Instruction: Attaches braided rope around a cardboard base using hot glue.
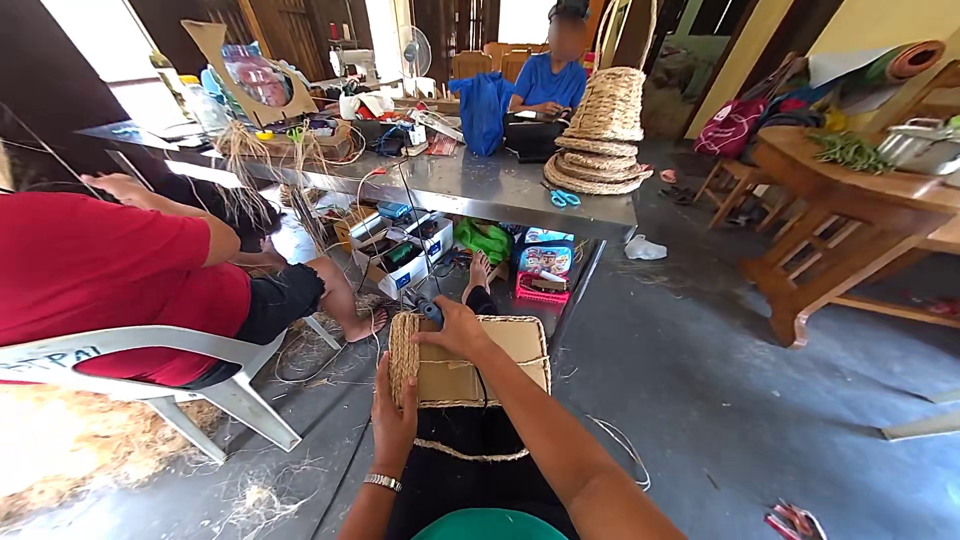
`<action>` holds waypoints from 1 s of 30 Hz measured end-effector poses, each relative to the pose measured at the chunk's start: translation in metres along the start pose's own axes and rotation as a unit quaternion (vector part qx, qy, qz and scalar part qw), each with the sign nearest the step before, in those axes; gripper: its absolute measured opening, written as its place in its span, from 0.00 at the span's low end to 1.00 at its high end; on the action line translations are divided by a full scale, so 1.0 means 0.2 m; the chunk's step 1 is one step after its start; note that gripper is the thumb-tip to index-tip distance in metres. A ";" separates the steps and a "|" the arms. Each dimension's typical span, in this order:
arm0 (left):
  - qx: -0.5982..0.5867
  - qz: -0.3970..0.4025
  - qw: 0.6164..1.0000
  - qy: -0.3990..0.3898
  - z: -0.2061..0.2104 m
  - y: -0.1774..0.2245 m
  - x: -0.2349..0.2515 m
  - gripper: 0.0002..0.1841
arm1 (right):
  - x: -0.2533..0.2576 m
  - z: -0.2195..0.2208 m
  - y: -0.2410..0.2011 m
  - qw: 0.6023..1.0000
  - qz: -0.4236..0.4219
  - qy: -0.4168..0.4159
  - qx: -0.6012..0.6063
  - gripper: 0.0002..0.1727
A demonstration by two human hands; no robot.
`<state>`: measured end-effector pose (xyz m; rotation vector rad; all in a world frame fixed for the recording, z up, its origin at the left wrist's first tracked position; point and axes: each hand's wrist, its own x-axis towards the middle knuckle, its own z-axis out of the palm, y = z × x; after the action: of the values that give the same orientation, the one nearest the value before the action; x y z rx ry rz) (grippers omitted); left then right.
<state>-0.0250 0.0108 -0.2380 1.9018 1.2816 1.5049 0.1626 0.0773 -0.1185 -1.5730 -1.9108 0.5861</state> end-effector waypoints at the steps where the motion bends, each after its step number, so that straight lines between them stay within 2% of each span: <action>1: -0.001 0.001 1.000 0.001 0.00 0.00 0.00 0.40 | 0.00 0.00 0.00 1.000 -0.001 0.001 0.001 0.44; 10: -0.002 0.008 1.000 0.007 0.00 0.00 -0.01 0.41 | 0.00 0.00 0.00 1.000 -0.003 -0.004 0.000 0.44; 15: -0.003 0.029 0.999 0.016 0.01 -0.01 -0.03 0.32 | -0.01 0.00 -0.02 1.000 -0.008 -0.008 0.001 0.43; 18: -0.018 0.023 1.000 0.013 0.01 -0.01 -0.02 0.35 | -0.01 0.00 -0.02 1.000 -0.009 -0.007 0.000 0.43; 22: -0.038 -0.028 0.999 0.019 0.01 0.02 -0.02 0.43 | 0.00 0.01 -0.02 1.000 -0.006 -0.007 0.001 0.43; 30: -0.050 -0.119 0.991 0.020 -0.01 0.09 -0.01 0.42 | -0.01 -0.02 -0.02 1.000 -0.011 -0.019 0.003 0.43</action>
<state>-0.0188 0.0004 -0.2241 1.6002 1.3693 1.4612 0.1631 0.0740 -0.1139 -1.5451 -1.9502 0.6174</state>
